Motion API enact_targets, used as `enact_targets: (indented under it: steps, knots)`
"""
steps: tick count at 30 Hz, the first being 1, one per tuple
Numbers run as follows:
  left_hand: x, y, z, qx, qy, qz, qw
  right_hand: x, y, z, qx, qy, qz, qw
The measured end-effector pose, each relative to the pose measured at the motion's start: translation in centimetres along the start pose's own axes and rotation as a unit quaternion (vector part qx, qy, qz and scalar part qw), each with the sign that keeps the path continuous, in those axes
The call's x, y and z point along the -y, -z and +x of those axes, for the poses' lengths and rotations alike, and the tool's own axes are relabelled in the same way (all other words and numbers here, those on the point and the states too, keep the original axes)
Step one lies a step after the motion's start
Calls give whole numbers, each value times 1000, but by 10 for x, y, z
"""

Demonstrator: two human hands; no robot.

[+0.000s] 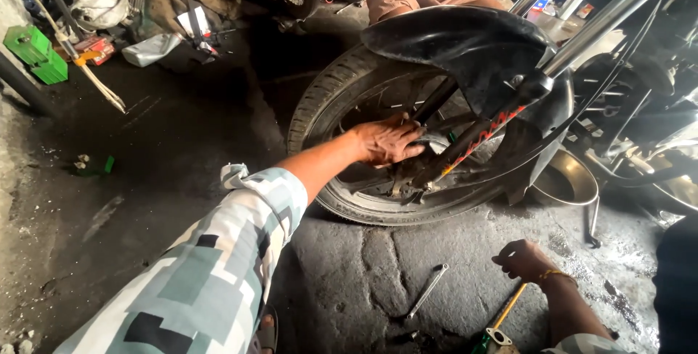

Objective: The person works on a motorcycle wheel by hand before moving to the front fork to grip and pull on the fork tube. They then shift to the engine area to handle a cylinder head and a piston.

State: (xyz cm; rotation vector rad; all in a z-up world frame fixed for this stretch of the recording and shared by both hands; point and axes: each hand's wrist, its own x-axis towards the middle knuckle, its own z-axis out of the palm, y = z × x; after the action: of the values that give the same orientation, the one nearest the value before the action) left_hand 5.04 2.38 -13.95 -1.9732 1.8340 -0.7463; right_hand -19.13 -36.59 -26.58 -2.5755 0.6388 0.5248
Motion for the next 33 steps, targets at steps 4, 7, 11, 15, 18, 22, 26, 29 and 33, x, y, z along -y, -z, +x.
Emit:
enact_targets:
  steps: [4,7,11,15,18,22,26,29,33]
  knots:
    - [-4,-3,5,-11,6,15,1000,2,-4,3,8,7,-23,1000]
    - [-5,-7,6,-27,9,0,1000,2,-5,6,8,5,-26,1000]
    - [-6,-8,4,-31,4,20,999,-2,-7,9,8,10,-32,999]
    - [-6,-17,4,-32,0,46,998,-8,-9,13,8,19,-38,999]
    - [-7,-19,4,-33,1,38,999,-14,-13,16,10,28,-34,999]
    - [-8,-5,3,-39,4,7,999,-7,-11,13,14,35,-35,999]
    - [-10,0,6,-31,-4,19,999,-7,-10,15,15,34,-46,998]
    - [-12,-11,9,-21,-5,15,1000,-11,-12,18,14,40,-16,999]
    - [-9,-48,17,-15,-13,64,998,-11,-12,17,15,36,-16,999]
